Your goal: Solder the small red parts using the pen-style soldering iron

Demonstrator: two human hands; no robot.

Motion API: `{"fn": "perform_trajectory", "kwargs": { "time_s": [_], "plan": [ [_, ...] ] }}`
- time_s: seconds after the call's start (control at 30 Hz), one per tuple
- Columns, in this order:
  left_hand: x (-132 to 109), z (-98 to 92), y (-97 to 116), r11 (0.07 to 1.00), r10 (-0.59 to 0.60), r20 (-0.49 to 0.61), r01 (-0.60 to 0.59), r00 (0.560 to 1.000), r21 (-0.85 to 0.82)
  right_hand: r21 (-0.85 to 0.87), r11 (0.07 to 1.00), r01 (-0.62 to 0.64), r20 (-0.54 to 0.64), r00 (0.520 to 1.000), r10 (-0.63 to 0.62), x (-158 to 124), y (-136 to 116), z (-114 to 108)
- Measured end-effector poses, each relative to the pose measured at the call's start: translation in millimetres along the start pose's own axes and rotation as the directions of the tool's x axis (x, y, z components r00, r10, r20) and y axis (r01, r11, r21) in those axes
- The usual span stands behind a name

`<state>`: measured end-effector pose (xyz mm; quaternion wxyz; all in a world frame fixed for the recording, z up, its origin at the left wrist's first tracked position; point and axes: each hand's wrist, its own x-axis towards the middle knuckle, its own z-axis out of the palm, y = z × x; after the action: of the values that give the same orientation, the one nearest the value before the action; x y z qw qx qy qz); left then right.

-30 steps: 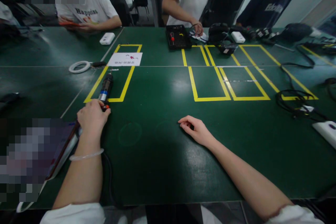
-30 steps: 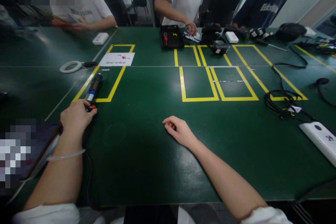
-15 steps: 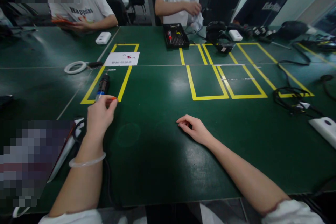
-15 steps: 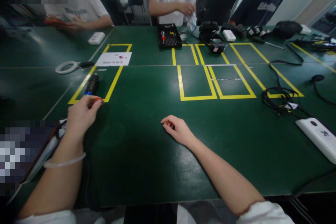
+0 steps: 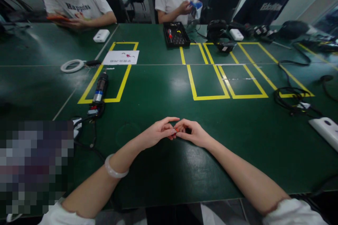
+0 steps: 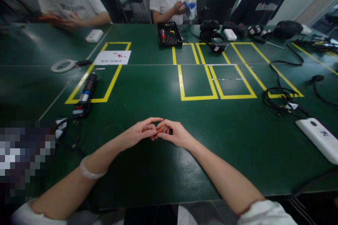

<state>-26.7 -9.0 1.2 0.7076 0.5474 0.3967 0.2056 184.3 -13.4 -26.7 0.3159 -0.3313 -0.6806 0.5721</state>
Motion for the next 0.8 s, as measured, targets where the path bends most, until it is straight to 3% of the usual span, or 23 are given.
{"fn": "perform_trajectory", "kwargs": {
  "time_s": [0.2,0.3,0.47,0.6,0.8],
  "plan": [
    [4,-0.3,-7,0.997,-0.059,-0.074,0.055,0.996,-0.055,0.025,0.999,-0.020,-0.055,0.998,0.022,0,3,0],
    [5,-1.2,-10,0.996,-0.080,-0.055,0.078,0.995,-0.036,0.010,1.000,-0.029,-0.098,0.995,0.030,0,3,0],
    [4,-1.5,-9,0.999,-0.052,-0.002,0.052,0.999,-0.001,0.003,0.999,-0.035,-0.106,0.994,0.035,0,2,2],
    [3,-0.7,-11,0.999,-0.018,-0.010,0.018,1.000,-0.033,0.045,0.999,-0.031,-0.098,0.995,0.035,0,3,4],
    [3,1.0,-12,0.999,0.000,-0.043,-0.003,0.999,-0.054,-0.052,0.998,0.026,-0.102,0.994,-0.031,0,2,2]
  ]
}}
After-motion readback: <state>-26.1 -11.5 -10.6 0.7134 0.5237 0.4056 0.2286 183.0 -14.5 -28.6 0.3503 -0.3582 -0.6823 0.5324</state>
